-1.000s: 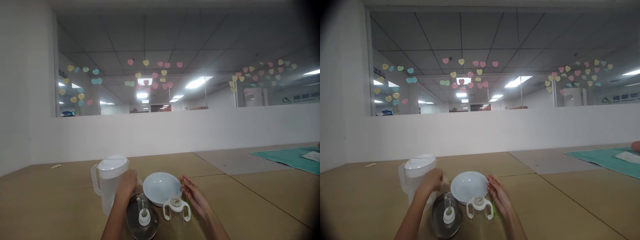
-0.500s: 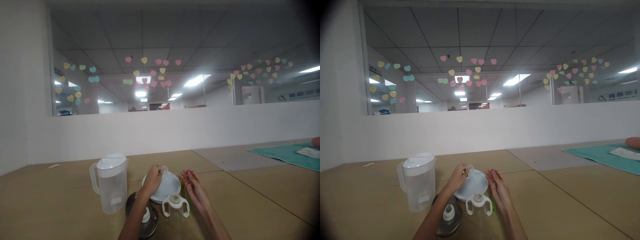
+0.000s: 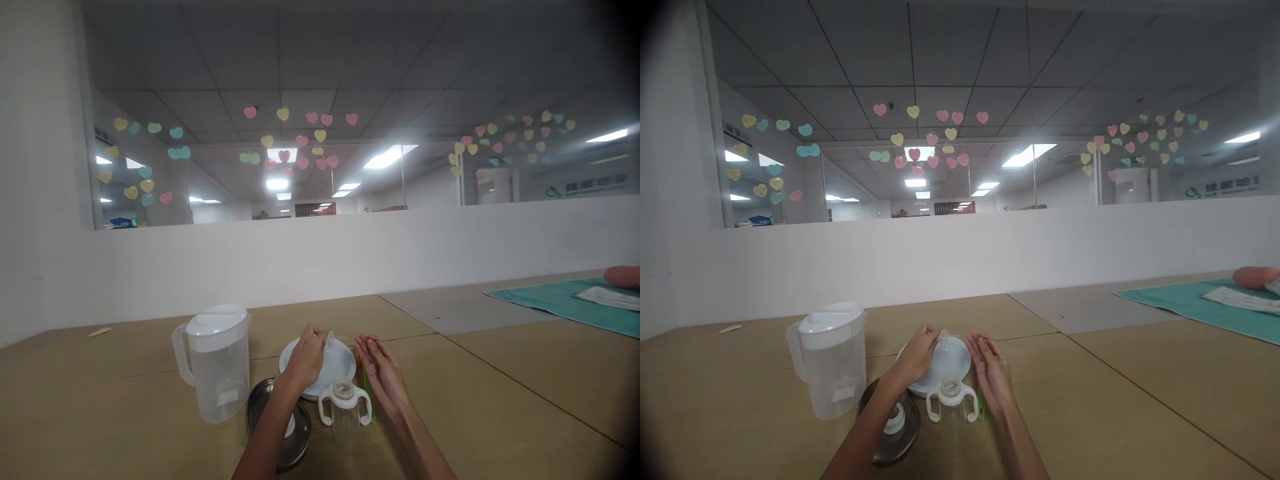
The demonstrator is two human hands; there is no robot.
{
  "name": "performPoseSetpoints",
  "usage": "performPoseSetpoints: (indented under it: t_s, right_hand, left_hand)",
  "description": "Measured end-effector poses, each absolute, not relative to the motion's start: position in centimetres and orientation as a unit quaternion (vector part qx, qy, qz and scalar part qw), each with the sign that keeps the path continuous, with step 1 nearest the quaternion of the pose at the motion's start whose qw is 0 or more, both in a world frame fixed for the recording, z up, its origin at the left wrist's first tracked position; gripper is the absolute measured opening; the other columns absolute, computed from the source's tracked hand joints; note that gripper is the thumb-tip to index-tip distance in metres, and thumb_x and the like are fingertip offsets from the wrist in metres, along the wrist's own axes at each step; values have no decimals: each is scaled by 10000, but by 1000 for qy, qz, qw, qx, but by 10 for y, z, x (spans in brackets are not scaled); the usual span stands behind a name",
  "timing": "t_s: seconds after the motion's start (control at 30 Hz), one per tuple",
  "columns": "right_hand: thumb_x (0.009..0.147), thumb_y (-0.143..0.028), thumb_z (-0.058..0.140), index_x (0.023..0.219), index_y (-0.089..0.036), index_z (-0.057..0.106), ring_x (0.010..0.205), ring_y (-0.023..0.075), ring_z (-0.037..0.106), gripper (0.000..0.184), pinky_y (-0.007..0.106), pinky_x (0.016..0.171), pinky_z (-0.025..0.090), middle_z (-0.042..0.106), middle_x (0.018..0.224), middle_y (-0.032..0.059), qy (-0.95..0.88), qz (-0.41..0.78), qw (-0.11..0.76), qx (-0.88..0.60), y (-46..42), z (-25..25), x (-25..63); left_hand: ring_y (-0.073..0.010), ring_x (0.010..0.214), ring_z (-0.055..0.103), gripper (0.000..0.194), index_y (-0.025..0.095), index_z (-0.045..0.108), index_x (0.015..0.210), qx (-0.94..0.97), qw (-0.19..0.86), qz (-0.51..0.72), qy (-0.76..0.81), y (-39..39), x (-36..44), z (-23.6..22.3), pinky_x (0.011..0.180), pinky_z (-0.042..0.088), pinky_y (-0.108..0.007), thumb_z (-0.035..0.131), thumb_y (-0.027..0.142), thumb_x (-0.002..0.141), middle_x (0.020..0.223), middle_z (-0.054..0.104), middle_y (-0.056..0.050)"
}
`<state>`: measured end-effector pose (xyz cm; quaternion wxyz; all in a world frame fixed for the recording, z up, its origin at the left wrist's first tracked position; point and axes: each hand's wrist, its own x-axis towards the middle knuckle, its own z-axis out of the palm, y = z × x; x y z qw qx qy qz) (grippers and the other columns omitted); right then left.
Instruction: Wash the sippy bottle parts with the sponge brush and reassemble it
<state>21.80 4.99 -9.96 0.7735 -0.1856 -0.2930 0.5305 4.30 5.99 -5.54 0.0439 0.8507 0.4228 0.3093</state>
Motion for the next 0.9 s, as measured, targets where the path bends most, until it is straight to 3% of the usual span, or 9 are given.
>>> performPoseSetpoints:
  t_s: [0.3,0.47,0.6,0.9]
  right_hand:
    - [487,-253,842,743,-160,644,829,154,666,337,248,819,560,699,818,31,-299,522,770,-210,49,-101,215]
    - [480,-262,846,732,-154,646,794,144,664,339,236,812,559,697,793,31,-312,512,772,-213,51,-104,215]
    - [486,-257,843,737,-165,648,818,143,661,332,242,835,550,697,807,24,-310,526,765,-205,53,-107,216]
    - [451,-283,859,726,-178,640,833,156,659,366,250,836,549,694,809,23,-305,528,768,-196,52,-104,217]
  left_hand:
    - [-184,956,502,310,179,605,997,856,43,308,414,59,45,-52,867,388,-295,308,215,917,967,559,-74]
    - [-166,954,526,291,183,561,1127,823,73,390,406,61,42,-47,883,386,-283,400,224,888,1008,610,-59]
    - [-168,897,564,203,181,633,941,804,101,418,410,63,41,-47,821,415,-280,465,257,857,945,655,-43]
    - [-174,839,593,234,213,687,962,801,91,431,407,64,40,-50,802,423,-292,505,304,846,940,698,-31]
